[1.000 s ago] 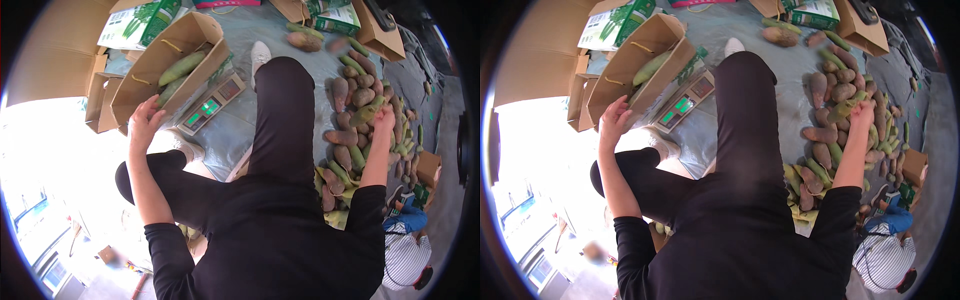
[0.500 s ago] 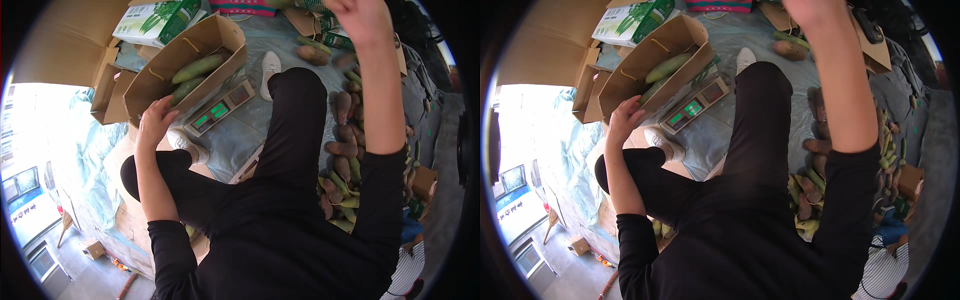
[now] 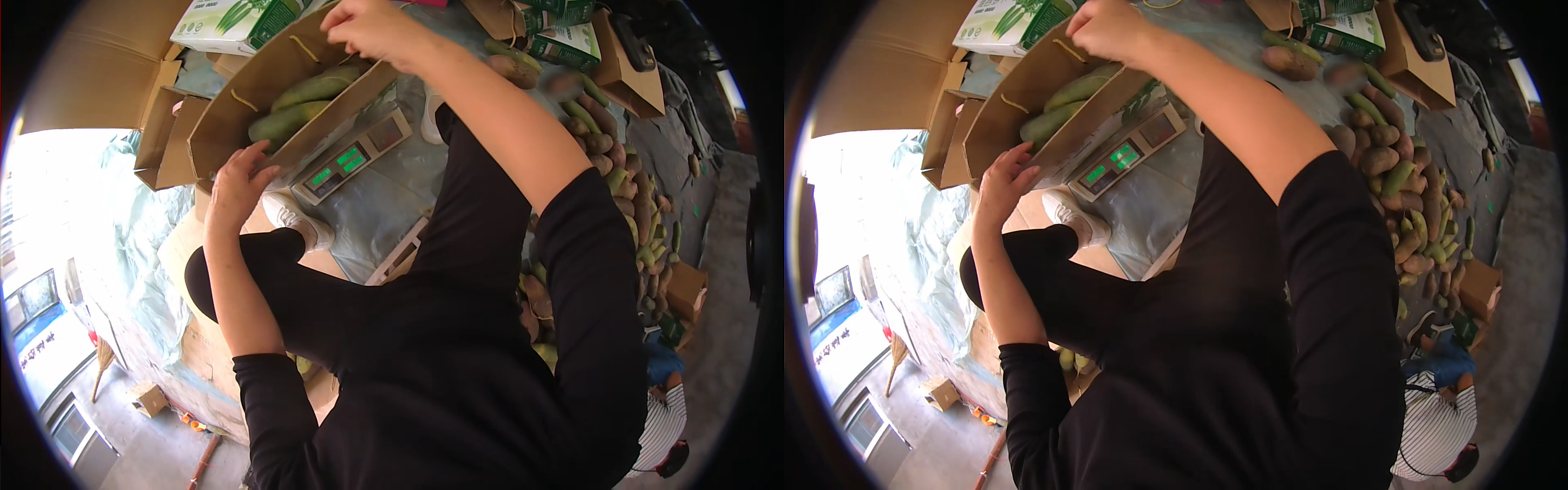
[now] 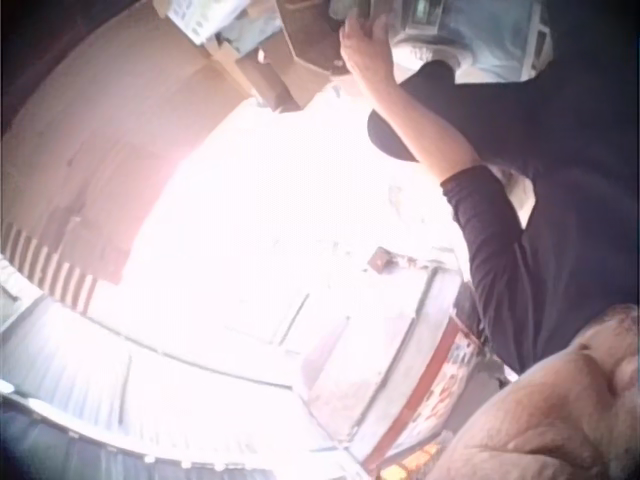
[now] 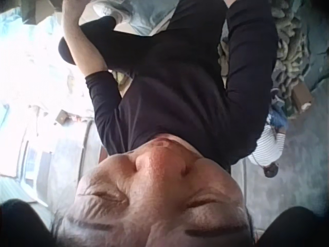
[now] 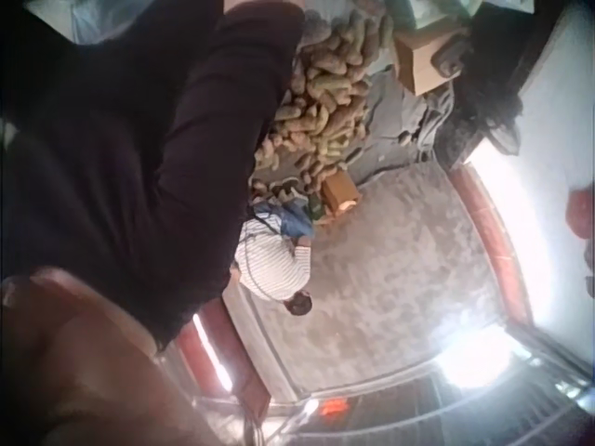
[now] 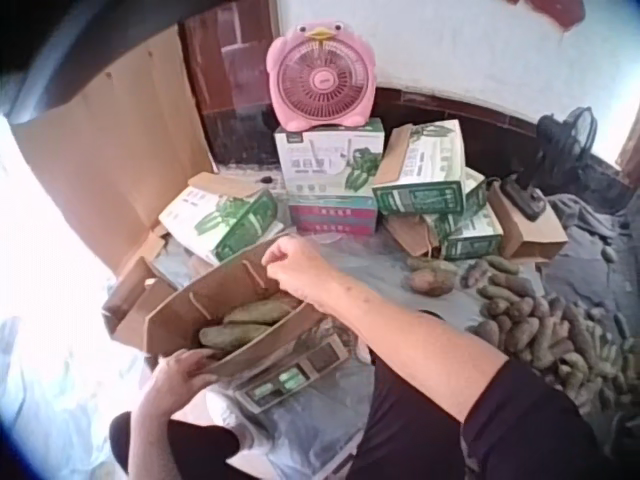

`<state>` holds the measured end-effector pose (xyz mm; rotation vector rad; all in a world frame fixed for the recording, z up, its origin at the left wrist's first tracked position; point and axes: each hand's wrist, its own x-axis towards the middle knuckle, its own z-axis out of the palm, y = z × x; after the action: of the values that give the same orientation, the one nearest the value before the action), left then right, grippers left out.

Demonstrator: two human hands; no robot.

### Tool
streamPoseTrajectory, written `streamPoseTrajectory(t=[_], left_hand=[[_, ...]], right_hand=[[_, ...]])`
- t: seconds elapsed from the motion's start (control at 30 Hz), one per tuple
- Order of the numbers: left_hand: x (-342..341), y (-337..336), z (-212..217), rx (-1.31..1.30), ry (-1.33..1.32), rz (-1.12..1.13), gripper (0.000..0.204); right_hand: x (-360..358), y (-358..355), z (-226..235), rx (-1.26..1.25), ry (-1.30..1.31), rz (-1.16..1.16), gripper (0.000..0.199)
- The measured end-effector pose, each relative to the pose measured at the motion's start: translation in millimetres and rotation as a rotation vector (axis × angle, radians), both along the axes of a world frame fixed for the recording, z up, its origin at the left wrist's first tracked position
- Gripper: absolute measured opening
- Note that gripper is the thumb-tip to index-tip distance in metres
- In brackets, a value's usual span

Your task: Sorting and weighing vegetables into paper bags using a digital scale.

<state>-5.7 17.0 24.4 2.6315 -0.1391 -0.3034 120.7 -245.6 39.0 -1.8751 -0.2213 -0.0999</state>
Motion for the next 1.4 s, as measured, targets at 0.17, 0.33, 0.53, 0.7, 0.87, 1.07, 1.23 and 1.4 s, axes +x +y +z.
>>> streamPoseTrajectory(t=[0.17, 0.33, 0.53, 0.7, 0.87, 1.07, 1.23, 1.4], left_hand=[[2.4, -3.3, 1.4, -0.02, -0.022, 0.02, 0.041], [4.3, 3.5, -2.1, -0.076, -0.12, 0.137, 0.039], [6.2, 0.7, -2.6, -0.055, -0.132, 0.159, 0.038], [6.3, -1.1, 0.0, -0.049, -0.142, 0.162, 0.037], [6.9, 0.4, 3.3, -0.005, -0.187, 0.187, 0.036], [10.1, 18.8, 16.9, -0.319, -0.311, 0.412, 0.034], [10.6, 36.8, 63.7, -0.526, -0.137, 0.652, 0.05], [13.3, 94.6, 44.6, -0.318, -0.087, 0.7, 0.062]], right_hand=[[13.9, -66.9, -30.5, 0.134, 0.264, -0.035, 0.016], [19.1, -89.3, -32.6, 0.119, 0.252, -0.068, 0.016], [17.7, -91.7, -28.7, 0.107, 0.236, -0.094, 0.015], [12.8, -85.4, -21.4, 0.121, 0.234, -0.122, 0.014], [20.6, -83.6, -26.0, 0.163, 0.194, -0.12, 0.014], [25.0, -79.5, -39.1, 0.044, 0.221, -0.096, 0.023], [37.1, -64.0, -29.2, -0.006, 0.281, -0.153, 0.03], [68.9, -43.6, -12.9, -0.084, 0.22, -0.099, 0.035]])
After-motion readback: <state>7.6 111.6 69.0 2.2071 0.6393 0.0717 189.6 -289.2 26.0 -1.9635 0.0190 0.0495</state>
